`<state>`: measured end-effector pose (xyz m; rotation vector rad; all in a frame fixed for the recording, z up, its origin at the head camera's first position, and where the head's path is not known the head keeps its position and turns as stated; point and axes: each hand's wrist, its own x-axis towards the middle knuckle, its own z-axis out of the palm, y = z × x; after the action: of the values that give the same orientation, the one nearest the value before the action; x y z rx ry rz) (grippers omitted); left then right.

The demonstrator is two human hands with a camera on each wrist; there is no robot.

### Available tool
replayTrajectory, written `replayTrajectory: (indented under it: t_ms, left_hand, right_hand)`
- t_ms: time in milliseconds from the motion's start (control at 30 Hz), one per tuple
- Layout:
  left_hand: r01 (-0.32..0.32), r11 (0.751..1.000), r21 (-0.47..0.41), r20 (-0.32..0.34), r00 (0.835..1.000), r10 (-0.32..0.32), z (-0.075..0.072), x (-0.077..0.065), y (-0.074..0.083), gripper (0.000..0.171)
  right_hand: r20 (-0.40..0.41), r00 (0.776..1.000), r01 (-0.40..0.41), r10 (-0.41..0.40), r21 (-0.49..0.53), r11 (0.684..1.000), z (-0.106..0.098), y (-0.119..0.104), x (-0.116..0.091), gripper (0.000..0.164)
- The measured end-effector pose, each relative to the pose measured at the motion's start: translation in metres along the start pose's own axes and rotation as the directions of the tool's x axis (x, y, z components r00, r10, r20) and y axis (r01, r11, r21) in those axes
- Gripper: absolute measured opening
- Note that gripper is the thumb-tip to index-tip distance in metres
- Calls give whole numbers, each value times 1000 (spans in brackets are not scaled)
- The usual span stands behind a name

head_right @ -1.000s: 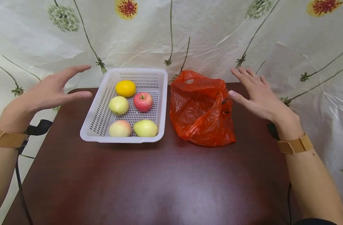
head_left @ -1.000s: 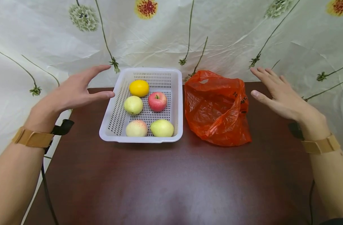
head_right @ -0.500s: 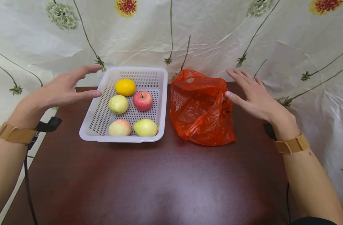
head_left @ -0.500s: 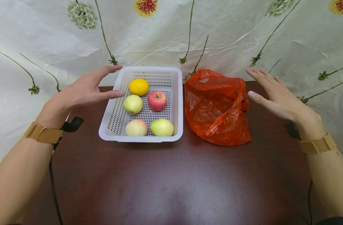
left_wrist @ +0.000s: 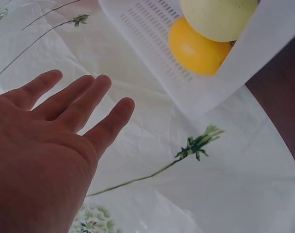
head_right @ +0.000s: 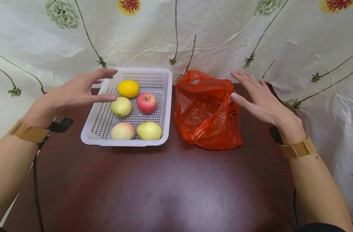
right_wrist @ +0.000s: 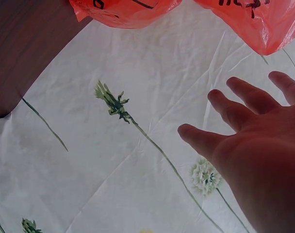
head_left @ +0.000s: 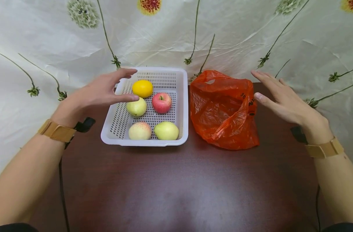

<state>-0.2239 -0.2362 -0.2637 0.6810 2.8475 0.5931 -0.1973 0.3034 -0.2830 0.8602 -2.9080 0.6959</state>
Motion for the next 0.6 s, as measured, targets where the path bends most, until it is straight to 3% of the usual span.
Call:
replayTrajectory:
  t_ms: [600]
  left_hand:
    - [-19, 1000, 17, 130, 991, 17, 18, 33, 4, 95]
  right_hand:
    - [7, 1000, 5, -5, 22, 1000, 7, 3, 3, 64]
